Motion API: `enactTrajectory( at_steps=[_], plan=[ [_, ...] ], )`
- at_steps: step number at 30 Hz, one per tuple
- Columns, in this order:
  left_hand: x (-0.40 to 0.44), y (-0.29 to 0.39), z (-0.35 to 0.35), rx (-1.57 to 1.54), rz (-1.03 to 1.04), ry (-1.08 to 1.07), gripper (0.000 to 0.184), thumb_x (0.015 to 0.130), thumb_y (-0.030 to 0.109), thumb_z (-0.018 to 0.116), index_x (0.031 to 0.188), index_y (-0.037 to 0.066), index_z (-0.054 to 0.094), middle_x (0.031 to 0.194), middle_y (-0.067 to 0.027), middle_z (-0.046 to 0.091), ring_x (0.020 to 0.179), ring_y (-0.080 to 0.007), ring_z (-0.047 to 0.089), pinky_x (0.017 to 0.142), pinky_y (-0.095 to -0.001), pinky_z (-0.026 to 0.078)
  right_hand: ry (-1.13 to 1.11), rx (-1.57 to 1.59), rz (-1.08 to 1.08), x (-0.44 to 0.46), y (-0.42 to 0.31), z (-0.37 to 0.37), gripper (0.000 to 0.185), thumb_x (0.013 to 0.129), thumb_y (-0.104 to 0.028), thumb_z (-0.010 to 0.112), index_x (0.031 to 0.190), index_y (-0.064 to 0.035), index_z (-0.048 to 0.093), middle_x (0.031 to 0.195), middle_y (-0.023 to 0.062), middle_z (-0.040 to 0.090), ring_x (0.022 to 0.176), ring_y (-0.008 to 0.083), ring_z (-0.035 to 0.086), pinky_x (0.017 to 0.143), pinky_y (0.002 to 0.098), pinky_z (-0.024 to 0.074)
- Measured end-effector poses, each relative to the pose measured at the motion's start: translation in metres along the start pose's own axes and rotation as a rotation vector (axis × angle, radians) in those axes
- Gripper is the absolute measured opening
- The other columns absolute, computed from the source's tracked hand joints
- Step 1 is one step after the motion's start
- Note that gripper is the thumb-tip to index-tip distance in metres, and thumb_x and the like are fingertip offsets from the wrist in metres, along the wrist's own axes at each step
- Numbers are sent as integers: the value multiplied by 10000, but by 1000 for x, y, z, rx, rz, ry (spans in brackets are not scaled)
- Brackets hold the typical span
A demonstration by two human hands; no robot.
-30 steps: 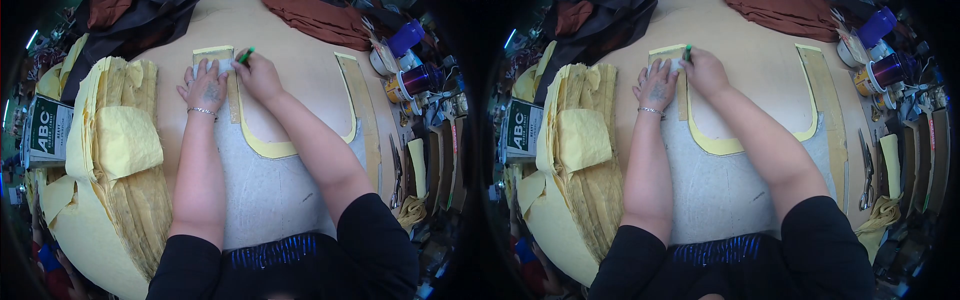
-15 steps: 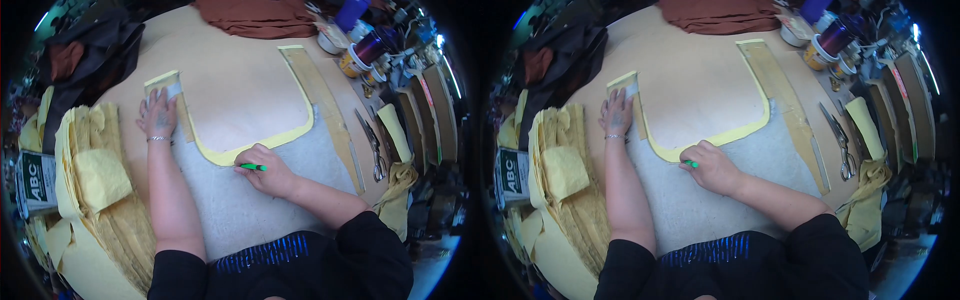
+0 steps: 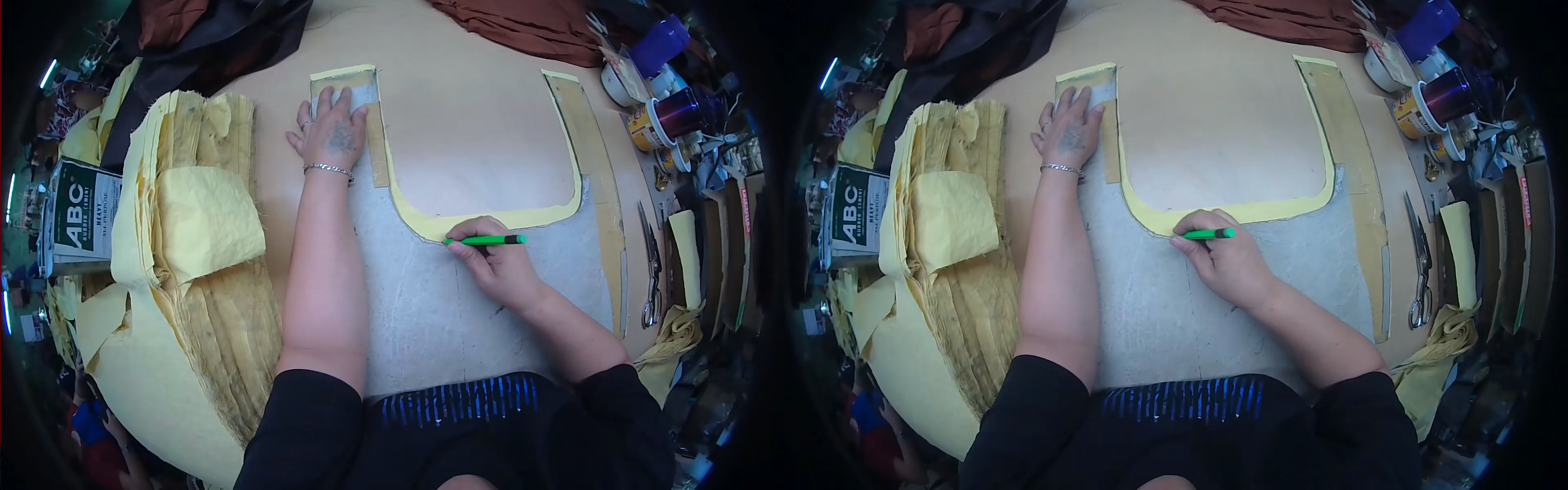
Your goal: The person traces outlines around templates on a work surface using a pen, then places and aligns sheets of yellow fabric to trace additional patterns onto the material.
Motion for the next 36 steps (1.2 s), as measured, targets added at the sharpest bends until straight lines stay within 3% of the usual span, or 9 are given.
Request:
enactTrajectory(
  at_steps=[7,11,14,18,20,23,27,30,36],
  plan=[
    [0,0,1,0,-12,3,434,824,392,416,1227,232,410,1340,12,269,1246,-294,179,951,-596,118,-41,1,-49,63,-9,37,111,781,-115,531,816,-13,503,788,156,548,752,336,528,662,369,422],
    [0,-1,1,-8,-13,2,436,824,397,414,1227,231,410,1338,10,274,1246,-295,180,951,-597,119,183,-31,-8,130,6,32,180,793,-128,503,919,1,497,862,203,548,796,359,526,695,401,422],
    [1,-1,2,-5,-11,3,439,822,398,419,1227,228,410,1340,8,272,1247,-296,181,949,-600,122,261,-85,-106,133,0,31,132,783,-123,538,828,0,520,753,179,550,701,343,537,641,372,424],
    [0,-1,1,10,-7,18,441,819,399,430,1227,234,407,1341,12,272,1244,-296,192,940,-607,138,17,-109,-162,60,-20,40,108,768,-100,547,823,-15,511,762,158,536,716,330,520,648,360,421],
    [1,-4,2,40,-9,23,443,815,403,439,1227,243,404,1340,19,277,1241,-295,202,936,-609,148,-95,-186,-282,20,-24,32,180,727,-54,551,896,-32,494,801,128,537,749,318,502,686,369,414],
    [4,-4,4,76,-15,12,447,812,421,438,1228,262,399,1338,31,285,1237,-286,217,930,-610,164,-40,-309,-41,-7,6,-24,165,708,-26,559,861,-27,497,782,119,519,742,318,477,694,357,399],
    [5,-3,4,81,-13,16,455,814,434,424,1238,272,388,1334,42,289,1234,-272,222,931,-602,170,236,-149,207,-37,68,-111,78,753,-65,552,794,-15,508,786,122,526,768,281,502,711,335,402],
    [4,-3,4,86,-10,12,456,814,434,424,1239,272,387,1333,49,286,1233,-269,221,929,-597,174,245,-142,329,-43,97,-150,97,777,-92,542,815,-13,499,792,119,539,775,258,521,708,329,408],
    [6,-4,4,107,-6,5,477,818,472,396,1252,276,370,1347,42,277,1232,-281,223,938,-566,164,194,-166,330,-3,124,-183,133,785,-110,546,873,-24,495,771,116,568,735,208,545,684,309,420]
  ],
)
Point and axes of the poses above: each hand's wrist, its own x-axis towards the middle knuckle, its own z-axis out of the palm, y = z × x, the point moved 7 cm from there along x, towards the middle knuckle
